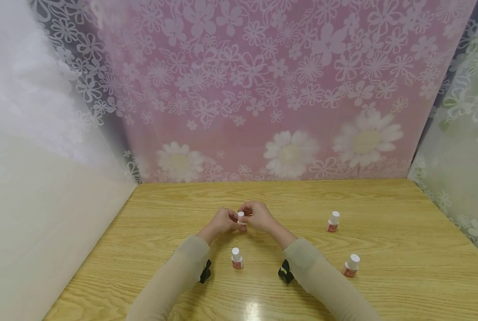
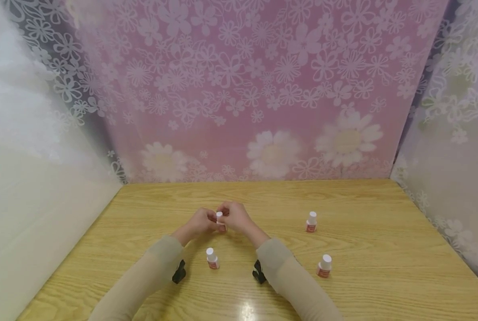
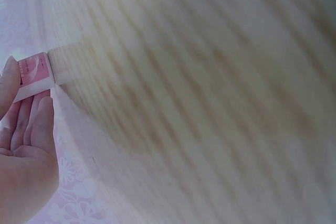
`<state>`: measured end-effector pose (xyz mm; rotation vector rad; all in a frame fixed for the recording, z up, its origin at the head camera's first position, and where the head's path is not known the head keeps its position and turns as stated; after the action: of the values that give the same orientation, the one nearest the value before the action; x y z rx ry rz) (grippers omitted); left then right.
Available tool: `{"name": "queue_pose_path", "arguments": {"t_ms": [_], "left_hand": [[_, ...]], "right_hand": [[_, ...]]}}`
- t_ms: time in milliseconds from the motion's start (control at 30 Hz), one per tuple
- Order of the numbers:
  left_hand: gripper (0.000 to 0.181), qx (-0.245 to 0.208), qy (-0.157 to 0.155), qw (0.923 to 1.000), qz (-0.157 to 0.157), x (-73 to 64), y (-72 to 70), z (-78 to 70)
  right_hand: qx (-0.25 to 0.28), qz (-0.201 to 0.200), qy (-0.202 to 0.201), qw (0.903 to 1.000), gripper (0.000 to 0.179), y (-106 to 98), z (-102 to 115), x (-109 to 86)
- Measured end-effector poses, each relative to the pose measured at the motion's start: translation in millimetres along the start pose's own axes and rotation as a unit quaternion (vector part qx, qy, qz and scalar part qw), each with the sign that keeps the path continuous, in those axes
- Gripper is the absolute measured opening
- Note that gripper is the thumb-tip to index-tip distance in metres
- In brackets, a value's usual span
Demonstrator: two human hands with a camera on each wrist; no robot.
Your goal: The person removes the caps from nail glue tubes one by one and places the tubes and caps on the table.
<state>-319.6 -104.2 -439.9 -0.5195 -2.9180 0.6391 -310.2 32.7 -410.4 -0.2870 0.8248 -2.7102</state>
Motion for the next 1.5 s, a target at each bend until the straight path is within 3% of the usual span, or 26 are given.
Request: {"name": "queue_pose_path", "arguments": {"t_ms": [400,633,833,1233,1500], "left_hand": [[0.014,0.009,0.005,0.9999,-0.002,-1.1,-0.4,-1.0],[0.012,-0.007,0.011,0.9999,-0.002,-0.8,0.3,0.0],[0.012,-0.033,0.006,0.9994,0.003,-0.4,0.8,1.8],[0.013,0.005,0.001,1.0000,-0.007,-1.0,0.8,1.1],[0.014,-0.009,0.004,0.9999,-0.003,-0.9,0.4,0.8]], "right_hand": [[0.011,0.013,-0.004,0.9999,0.019,-2.2,2.6,-1.6],[0.020,0.009,0.021,0.9995,0.029,-0.8,-1.7,-0.3],[0.024,-0.006,0.048,0.9986,0.024,-0.5,-2.1,-0.7],[-0.001,-0.029,0.045,0.9986,0.021,2.0,-1.9,-1.1],[0.008,-0.023,0.037,0.9990,0.016,1.2,-0.9,-0.5]]}}
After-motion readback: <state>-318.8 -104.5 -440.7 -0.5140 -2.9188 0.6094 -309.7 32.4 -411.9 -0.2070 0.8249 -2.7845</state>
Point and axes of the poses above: each hand's wrist, its own x-axis towards the middle knuckle, its own y-axis out of the palm, z = x × y, the point moved 2 cm from there along x, towards the middle knuckle, and after that the axes turned 7 degrees about y, right-handed, at the moved point
